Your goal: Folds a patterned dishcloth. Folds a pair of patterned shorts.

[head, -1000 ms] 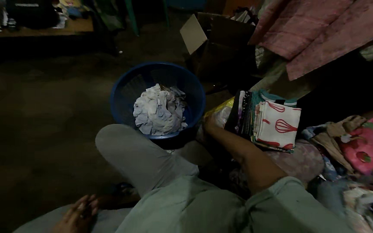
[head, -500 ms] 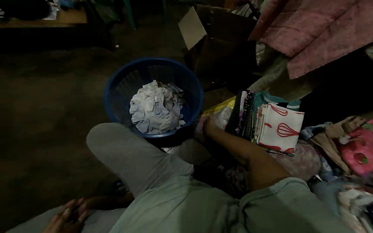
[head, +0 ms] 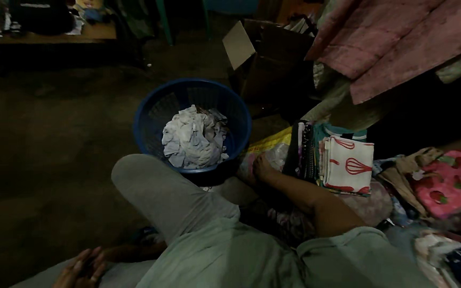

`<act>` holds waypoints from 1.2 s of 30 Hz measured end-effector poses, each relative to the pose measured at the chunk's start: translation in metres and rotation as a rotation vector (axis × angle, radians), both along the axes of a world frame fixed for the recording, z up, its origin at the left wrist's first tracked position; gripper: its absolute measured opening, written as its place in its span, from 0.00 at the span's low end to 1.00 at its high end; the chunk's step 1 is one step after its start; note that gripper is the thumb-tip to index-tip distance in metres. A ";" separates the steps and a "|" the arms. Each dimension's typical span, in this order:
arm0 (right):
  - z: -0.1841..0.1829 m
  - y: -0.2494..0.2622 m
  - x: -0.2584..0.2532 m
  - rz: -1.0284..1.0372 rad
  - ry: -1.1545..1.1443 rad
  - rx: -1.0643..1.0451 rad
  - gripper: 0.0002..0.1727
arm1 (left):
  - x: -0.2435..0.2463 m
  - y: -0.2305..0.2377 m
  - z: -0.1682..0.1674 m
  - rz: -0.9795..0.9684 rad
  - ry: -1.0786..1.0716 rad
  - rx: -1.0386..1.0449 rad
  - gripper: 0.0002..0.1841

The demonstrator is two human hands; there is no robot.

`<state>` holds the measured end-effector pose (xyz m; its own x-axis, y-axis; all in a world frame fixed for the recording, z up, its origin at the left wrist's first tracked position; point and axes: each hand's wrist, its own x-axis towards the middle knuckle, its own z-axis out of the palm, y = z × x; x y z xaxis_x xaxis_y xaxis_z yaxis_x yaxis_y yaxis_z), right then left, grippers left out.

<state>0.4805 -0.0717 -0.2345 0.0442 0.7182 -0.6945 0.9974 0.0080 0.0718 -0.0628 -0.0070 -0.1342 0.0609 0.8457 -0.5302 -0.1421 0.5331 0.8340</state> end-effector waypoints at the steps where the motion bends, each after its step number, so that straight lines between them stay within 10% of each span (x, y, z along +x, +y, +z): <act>1: -0.002 0.000 -0.001 0.005 -0.008 0.005 0.26 | -0.001 0.000 -0.001 -0.002 -0.005 0.009 0.15; 13: 0.090 0.066 -0.026 -0.430 0.132 -0.064 0.30 | 0.017 -0.001 0.001 -0.024 0.341 0.178 0.15; 19: 0.121 0.140 -0.033 -0.514 0.198 0.090 0.24 | 0.063 0.034 0.027 -0.261 0.610 0.430 0.40; 25: 0.032 0.208 -0.052 -0.412 0.285 0.021 0.23 | 0.136 0.095 0.013 -0.538 0.891 0.900 0.46; 29: -0.059 0.230 -0.059 -0.283 0.307 -0.067 0.30 | 0.157 0.110 -0.003 -0.554 0.898 0.918 0.41; 36: -0.102 0.234 -0.087 -0.285 0.244 -0.099 0.30 | 0.152 0.113 -0.004 -0.512 0.842 0.904 0.38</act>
<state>0.3931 0.1621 -0.3363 0.0570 0.6297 -0.7748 0.9485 -0.2765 -0.1549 0.0896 0.1063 -0.1385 0.4080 0.8975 0.1673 0.6352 -0.4107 0.6541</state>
